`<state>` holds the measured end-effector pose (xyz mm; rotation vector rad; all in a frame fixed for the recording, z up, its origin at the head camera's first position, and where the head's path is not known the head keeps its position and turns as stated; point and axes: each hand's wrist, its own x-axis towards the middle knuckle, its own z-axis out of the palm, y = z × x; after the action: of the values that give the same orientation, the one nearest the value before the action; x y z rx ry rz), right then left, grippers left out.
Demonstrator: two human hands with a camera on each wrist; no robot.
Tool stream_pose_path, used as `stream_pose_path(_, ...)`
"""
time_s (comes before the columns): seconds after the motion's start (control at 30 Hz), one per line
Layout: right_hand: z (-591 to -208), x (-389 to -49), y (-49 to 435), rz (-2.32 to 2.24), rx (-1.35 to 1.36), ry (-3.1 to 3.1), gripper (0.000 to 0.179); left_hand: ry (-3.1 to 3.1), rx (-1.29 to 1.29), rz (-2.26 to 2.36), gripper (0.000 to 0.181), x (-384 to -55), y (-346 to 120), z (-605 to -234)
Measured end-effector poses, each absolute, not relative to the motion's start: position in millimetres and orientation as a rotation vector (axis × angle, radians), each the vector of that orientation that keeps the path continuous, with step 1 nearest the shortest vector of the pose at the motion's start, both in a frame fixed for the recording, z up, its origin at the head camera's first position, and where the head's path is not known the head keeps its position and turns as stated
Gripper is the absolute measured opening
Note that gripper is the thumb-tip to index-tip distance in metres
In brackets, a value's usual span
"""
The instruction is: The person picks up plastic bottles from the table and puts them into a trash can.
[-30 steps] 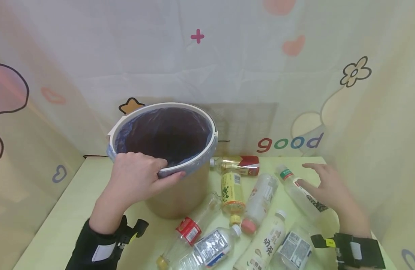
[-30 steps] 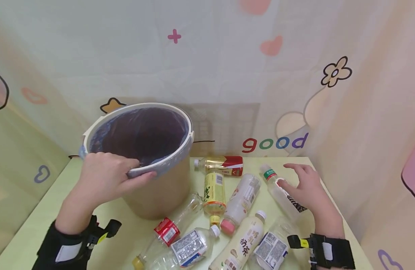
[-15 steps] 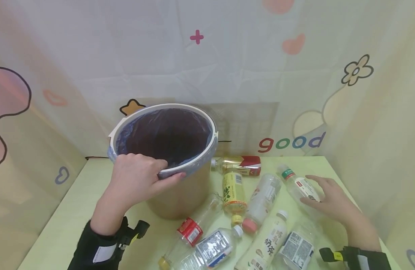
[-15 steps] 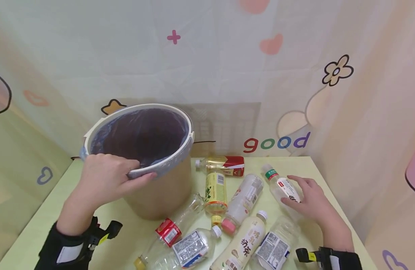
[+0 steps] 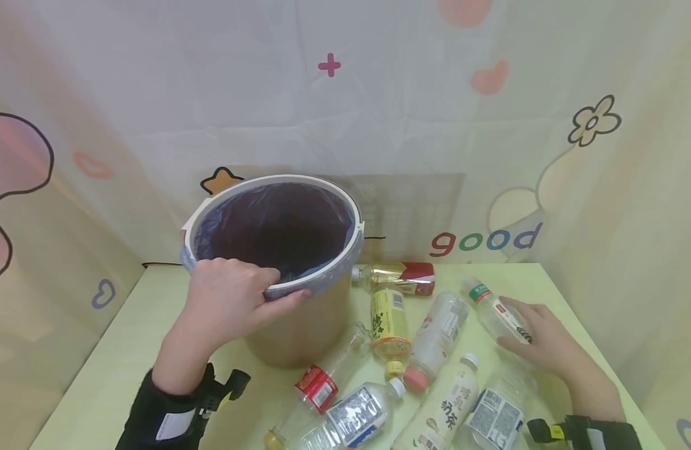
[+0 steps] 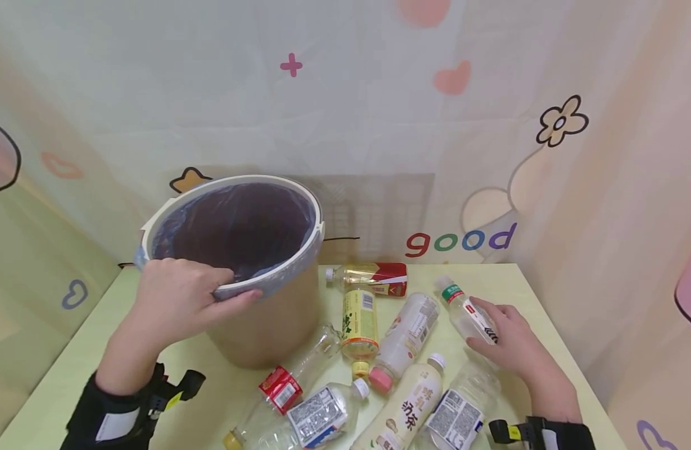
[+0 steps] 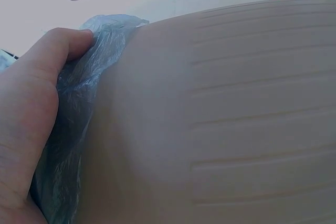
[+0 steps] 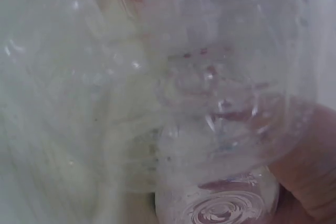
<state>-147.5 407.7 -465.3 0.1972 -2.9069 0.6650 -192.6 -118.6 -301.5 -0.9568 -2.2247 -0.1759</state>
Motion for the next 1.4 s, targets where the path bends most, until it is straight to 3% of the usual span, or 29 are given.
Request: stream_pose_path(1.4, -454.7, -142.4, 422.6, 0.612, 0.196, -2.846, 0.072, -2.251, -0.957, -0.189, 0.057, -191.8, -119.2, -301.2)
